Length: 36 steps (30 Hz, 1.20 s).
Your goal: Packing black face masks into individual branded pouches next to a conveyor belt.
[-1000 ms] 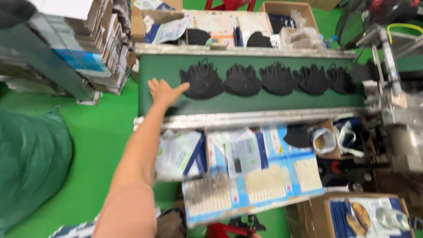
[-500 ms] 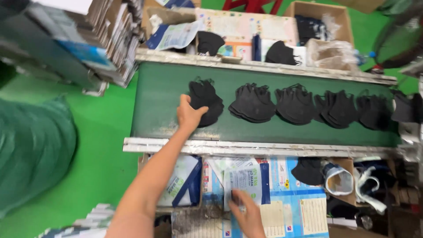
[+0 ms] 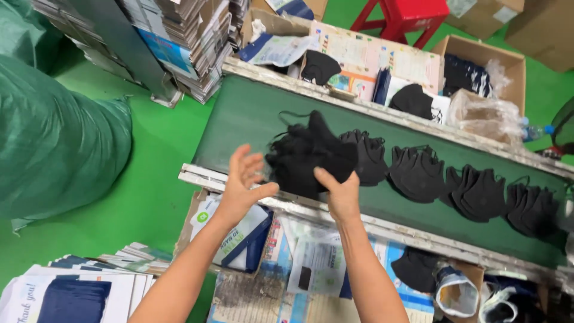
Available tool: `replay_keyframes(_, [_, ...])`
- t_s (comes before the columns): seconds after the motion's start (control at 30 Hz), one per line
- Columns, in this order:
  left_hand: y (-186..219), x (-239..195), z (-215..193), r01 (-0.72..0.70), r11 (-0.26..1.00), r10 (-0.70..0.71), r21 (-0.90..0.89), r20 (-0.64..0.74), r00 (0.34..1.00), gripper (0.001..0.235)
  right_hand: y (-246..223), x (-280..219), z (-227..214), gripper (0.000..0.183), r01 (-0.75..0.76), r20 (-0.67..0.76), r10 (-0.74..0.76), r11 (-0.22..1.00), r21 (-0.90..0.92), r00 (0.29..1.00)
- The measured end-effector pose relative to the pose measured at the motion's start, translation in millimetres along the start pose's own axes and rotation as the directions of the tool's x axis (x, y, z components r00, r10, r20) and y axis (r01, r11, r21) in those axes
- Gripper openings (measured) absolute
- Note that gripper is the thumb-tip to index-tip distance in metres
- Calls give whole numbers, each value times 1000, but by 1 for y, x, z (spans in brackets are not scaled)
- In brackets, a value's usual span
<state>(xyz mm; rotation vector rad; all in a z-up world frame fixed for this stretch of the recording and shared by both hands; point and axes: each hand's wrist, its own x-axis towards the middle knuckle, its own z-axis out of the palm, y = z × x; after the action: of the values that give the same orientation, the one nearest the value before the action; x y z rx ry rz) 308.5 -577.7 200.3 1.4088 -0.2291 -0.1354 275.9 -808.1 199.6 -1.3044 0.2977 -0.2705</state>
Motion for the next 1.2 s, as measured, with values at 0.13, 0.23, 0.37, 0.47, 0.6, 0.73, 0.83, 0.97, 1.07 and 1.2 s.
replay_keyframes(0.13, [-49, 17, 18, 344, 924, -323, -169, 142, 936, 63, 26, 3, -2, 45, -92, 179, 73, 991, 101, 981])
replay_keyframes(0.23, [-64, 44, 9, 302, 944, -291, -133, 94, 952, 43, -5, 18, 1, 56, 2, 230, 10, 999, -54, 973])
replay_keyframes(0.37, [-40, 74, -12, 48, 976, -98, 211, 237, 966, 53, -14, 42, 12, 83, 321, 312, -195, 843, -431, 930])
replay_keyframes(0.47, [-120, 77, -25, -229, 786, 103, 575, 245, 964, 50, 50, 60, 9, 86, 473, 470, -192, 641, -605, 862])
replay_keyframes(0.6, [-80, 78, -17, -301, 728, 187, 615, 244, 951, 62, 75, 66, 2, 65, 502, 484, -186, 534, -681, 855])
replay_keyframes(0.73, [-116, 82, -25, -278, 677, 59, 682, 326, 944, 62, 84, 62, -3, 56, 533, 500, -200, 438, -724, 843])
replay_keyframes(0.83, [-158, 108, -27, -291, 628, 67, 722, 323, 944, 35, 85, 88, 6, 60, 570, 503, -269, 403, -716, 821])
replay_keyframes(0.97, [-100, 81, -10, -175, 805, 26, 567, 261, 965, 65, 66, 62, 13, 63, 397, 407, -88, 479, -783, 909])
replay_keyframes(1.07, [-92, 101, -8, -317, 738, 128, 596, 337, 933, 61, 64, 76, 19, 62, 417, 422, -117, 525, -742, 899])
replay_keyframes(1.2, [-86, 94, -4, 70, 843, -248, 534, 270, 930, 60, 64, 78, 14, 50, 240, 347, 63, 605, -759, 936])
